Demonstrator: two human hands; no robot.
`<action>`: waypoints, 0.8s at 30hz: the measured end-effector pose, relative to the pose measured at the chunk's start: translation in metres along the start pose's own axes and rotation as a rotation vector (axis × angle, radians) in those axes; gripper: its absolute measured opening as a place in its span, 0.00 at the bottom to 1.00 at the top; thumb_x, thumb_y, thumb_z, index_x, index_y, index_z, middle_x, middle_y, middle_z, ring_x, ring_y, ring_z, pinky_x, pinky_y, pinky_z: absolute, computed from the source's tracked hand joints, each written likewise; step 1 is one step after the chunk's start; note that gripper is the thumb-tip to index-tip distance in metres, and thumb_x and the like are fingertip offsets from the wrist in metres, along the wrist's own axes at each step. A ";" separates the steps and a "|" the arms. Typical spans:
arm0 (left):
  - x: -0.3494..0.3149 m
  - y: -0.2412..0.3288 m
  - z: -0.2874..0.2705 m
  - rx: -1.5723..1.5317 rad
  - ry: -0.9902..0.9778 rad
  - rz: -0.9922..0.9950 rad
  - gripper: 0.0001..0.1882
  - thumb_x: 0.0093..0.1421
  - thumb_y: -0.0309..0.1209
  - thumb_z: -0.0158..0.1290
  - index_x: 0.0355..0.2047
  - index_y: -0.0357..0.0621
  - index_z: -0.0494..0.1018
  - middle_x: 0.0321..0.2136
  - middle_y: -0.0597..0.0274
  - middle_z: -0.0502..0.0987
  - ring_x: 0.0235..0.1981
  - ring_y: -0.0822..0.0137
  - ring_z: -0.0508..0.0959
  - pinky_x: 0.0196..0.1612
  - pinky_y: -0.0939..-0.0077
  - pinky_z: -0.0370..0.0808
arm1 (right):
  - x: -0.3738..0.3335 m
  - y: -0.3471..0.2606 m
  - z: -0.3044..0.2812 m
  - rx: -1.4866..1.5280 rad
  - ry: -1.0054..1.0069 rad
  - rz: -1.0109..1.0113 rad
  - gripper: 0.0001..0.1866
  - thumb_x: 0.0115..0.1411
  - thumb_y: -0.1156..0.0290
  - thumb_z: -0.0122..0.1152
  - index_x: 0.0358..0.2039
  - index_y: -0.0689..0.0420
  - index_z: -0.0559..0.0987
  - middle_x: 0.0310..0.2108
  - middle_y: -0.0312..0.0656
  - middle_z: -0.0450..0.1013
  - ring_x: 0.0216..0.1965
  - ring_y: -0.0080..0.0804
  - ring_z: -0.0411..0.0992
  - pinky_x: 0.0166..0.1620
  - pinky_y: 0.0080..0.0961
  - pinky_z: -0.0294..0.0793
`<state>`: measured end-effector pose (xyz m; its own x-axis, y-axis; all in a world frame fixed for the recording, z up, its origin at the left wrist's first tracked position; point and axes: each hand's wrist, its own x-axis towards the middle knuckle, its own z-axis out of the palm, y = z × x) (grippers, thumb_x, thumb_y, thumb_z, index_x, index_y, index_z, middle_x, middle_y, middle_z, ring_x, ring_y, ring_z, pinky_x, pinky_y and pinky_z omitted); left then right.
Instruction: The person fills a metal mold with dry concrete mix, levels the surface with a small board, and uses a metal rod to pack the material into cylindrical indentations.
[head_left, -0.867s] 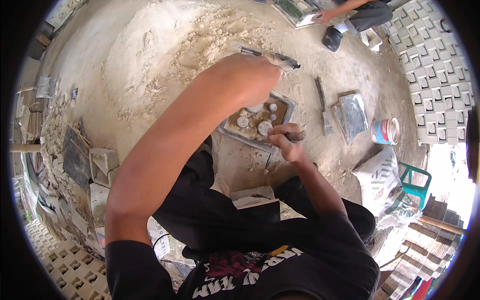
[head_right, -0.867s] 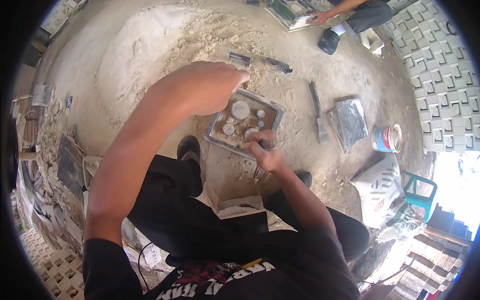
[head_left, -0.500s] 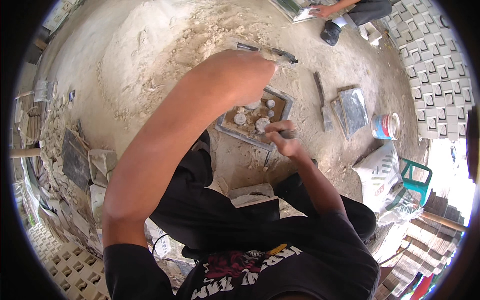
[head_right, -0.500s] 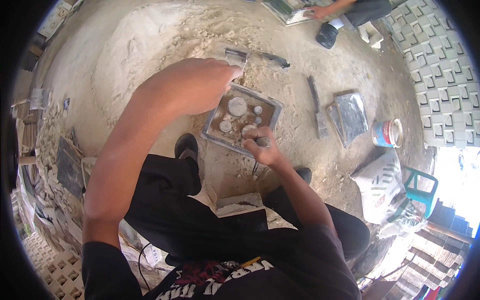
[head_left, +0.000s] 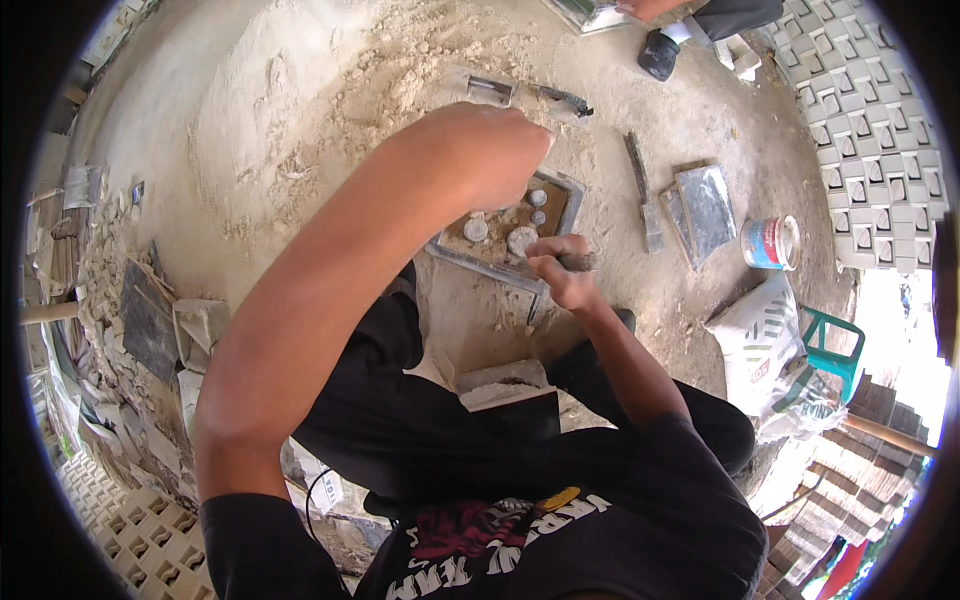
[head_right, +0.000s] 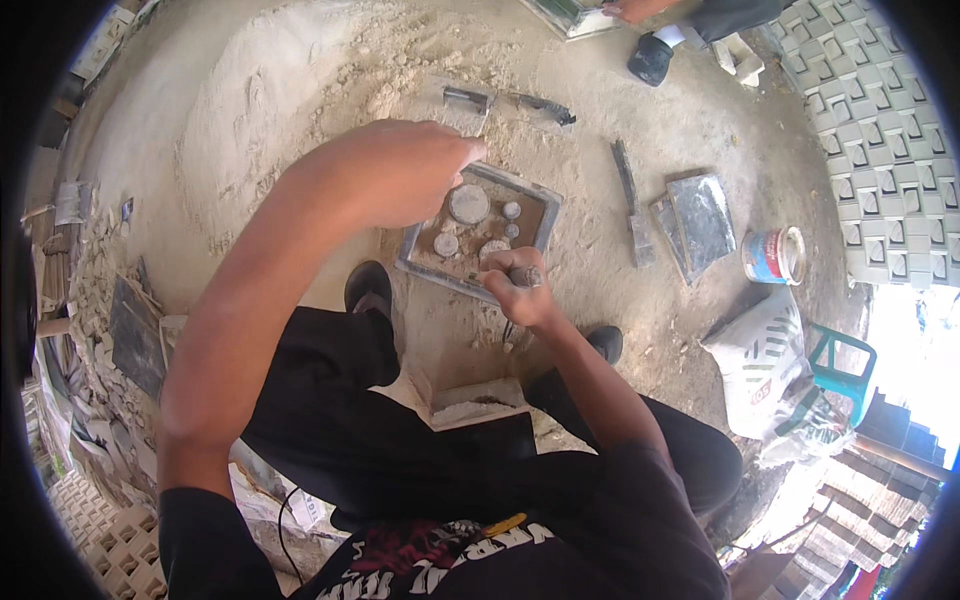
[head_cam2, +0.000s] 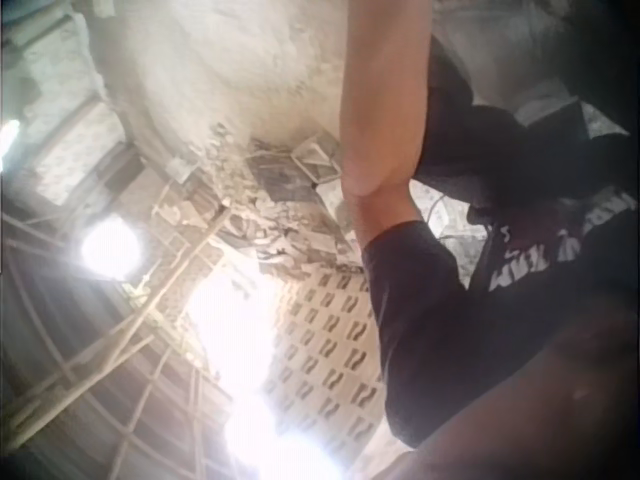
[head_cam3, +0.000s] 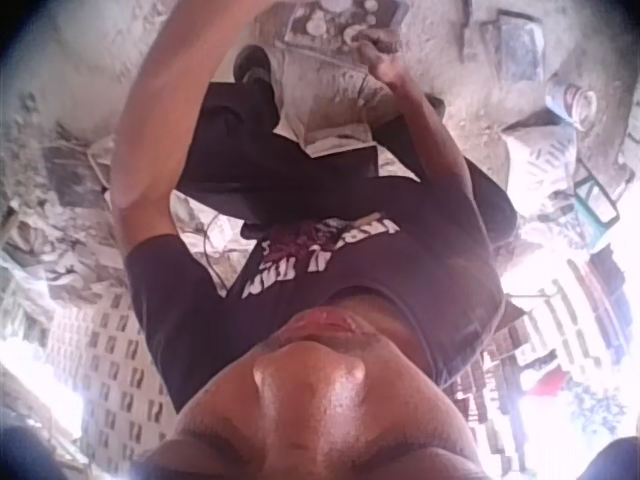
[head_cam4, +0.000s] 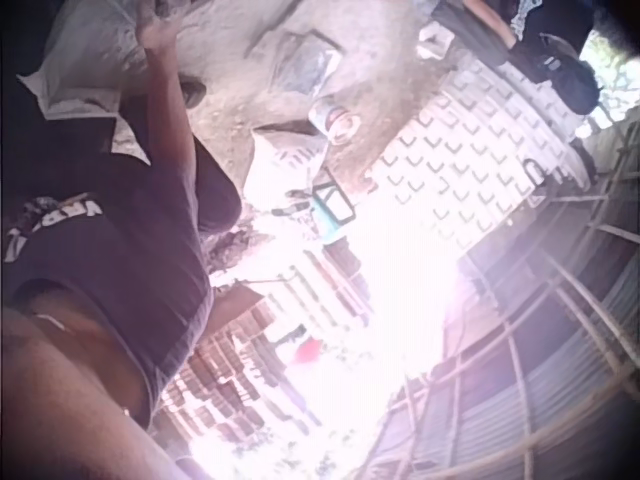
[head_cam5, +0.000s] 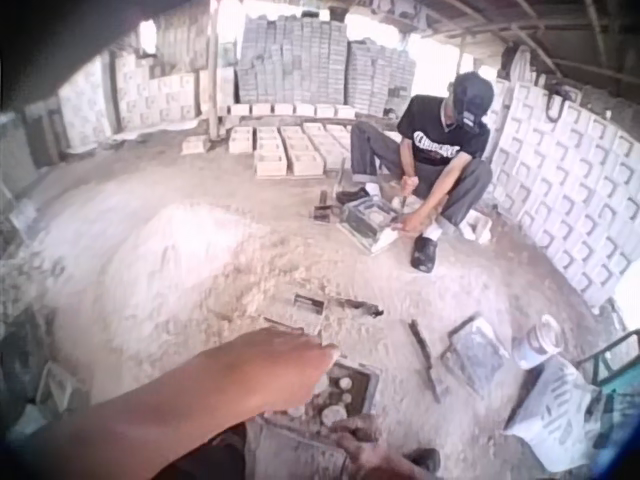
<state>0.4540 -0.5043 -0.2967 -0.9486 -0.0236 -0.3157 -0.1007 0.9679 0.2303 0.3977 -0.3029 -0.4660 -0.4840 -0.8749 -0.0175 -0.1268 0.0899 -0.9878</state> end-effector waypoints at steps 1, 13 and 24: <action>0.001 -0.001 0.001 -0.006 -0.028 -0.024 0.16 0.59 0.23 0.47 0.48 0.40 0.71 0.40 0.48 0.77 0.43 0.50 0.77 0.43 0.56 0.73 | 0.001 0.010 -0.002 -0.028 -0.056 -0.004 0.11 0.48 0.78 0.52 0.12 0.62 0.64 0.13 0.33 0.59 0.17 0.20 0.55 0.21 0.24 0.55; 0.004 -0.012 -0.003 -0.008 -0.086 -0.103 0.15 0.63 0.29 0.45 0.49 0.42 0.71 0.41 0.46 0.76 0.41 0.48 0.77 0.42 0.55 0.73 | -0.005 0.001 -0.020 -0.035 -0.060 -0.019 0.13 0.48 0.79 0.52 0.12 0.62 0.61 0.12 0.32 0.54 0.18 0.18 0.53 0.21 0.26 0.52; 0.009 -0.023 -0.006 -0.025 -0.055 -0.141 0.16 0.65 0.33 0.46 0.51 0.44 0.69 0.45 0.49 0.75 0.47 0.50 0.76 0.49 0.55 0.73 | 0.003 0.014 -0.020 -0.055 -0.186 -0.066 0.12 0.47 0.77 0.52 0.11 0.65 0.64 0.12 0.35 0.61 0.16 0.22 0.57 0.21 0.25 0.56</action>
<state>0.4465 -0.5287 -0.2995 -0.9067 -0.1446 -0.3962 -0.2401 0.9493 0.2029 0.3773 -0.2946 -0.4773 -0.3055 -0.9521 0.0138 -0.2022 0.0507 -0.9780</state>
